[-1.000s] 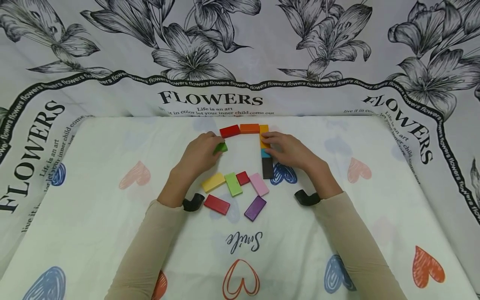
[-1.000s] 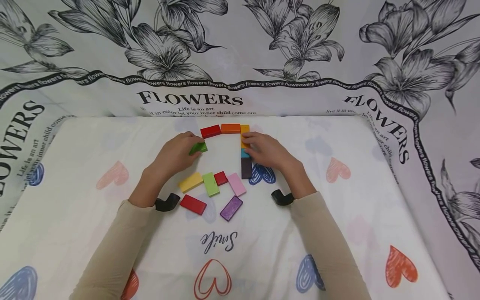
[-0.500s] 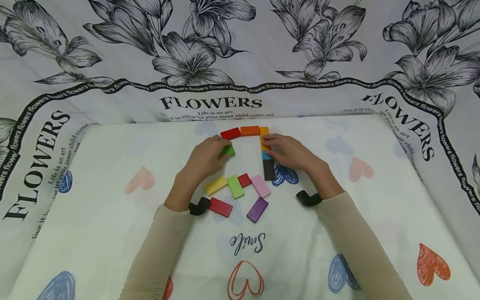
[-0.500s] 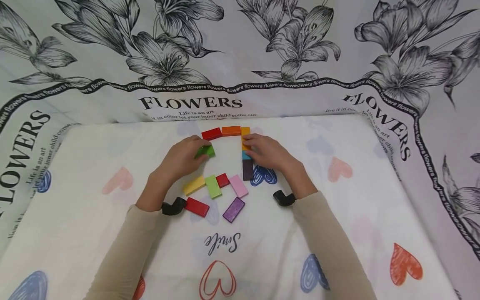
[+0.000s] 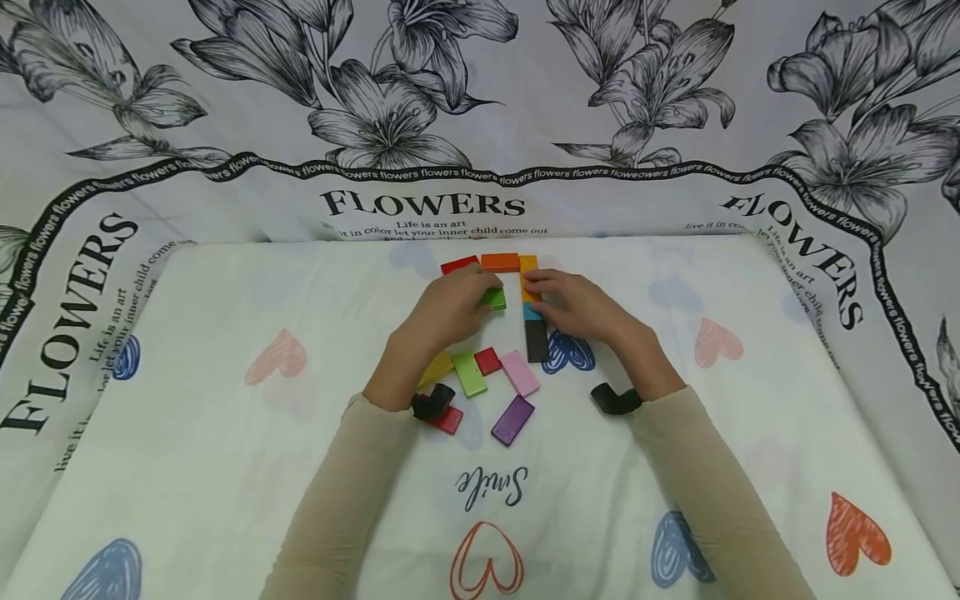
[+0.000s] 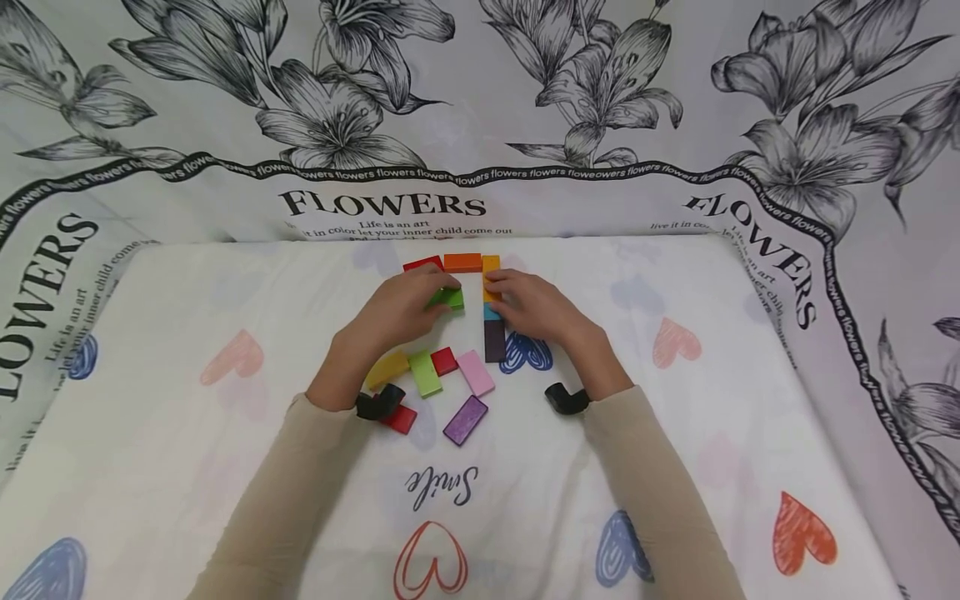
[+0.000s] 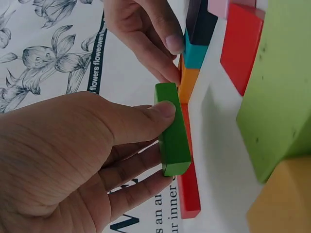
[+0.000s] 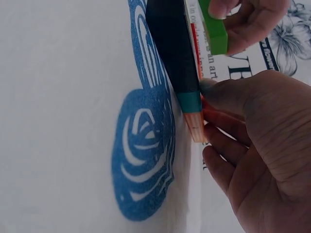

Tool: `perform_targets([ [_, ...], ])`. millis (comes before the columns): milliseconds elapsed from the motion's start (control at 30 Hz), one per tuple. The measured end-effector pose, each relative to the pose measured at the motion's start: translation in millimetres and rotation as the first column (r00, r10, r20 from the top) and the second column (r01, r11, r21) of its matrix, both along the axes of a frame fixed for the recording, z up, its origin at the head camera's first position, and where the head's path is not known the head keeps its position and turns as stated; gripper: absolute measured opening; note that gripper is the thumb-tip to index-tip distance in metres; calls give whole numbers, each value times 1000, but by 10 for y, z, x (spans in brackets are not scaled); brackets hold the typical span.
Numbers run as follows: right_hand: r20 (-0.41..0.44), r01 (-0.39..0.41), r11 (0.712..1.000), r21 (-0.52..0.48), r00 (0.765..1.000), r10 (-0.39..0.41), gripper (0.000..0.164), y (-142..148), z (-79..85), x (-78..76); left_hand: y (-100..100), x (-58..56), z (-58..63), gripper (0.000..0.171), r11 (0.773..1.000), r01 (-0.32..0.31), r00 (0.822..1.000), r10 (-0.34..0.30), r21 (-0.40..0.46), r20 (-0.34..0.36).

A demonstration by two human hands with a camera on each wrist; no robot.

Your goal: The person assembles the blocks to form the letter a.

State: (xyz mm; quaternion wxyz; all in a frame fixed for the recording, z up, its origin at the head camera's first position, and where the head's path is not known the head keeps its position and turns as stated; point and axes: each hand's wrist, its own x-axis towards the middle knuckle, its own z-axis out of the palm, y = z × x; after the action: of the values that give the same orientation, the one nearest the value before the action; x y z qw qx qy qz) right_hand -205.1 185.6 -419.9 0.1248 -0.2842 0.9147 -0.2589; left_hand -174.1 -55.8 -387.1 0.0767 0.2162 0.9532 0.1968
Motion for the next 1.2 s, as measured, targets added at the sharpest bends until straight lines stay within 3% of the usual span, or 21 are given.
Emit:
perform_targets([
  [200, 3, -3, 1000, 24, 1000, 3, 48, 11, -1, -14, 64, 13, -49, 39, 1000, -1, 1000, 1, -22, 13],
  [467, -19, 16, 1000, -10, 1000, -16, 45, 90, 50, -22, 184, 19, -14, 41, 999, 40, 999, -40, -10, 0],
  [700, -8, -9, 999, -30, 1000, 9, 45, 30, -8, -24, 173, 30, -73, 40, 997, 49, 998, -47, -58, 36],
  [1200, -13, -3, 1000, -14, 1000, 3, 45, 9, -10, -28, 230, -3, -156, 40, 995, 75, 997, -75, -72, 6],
])
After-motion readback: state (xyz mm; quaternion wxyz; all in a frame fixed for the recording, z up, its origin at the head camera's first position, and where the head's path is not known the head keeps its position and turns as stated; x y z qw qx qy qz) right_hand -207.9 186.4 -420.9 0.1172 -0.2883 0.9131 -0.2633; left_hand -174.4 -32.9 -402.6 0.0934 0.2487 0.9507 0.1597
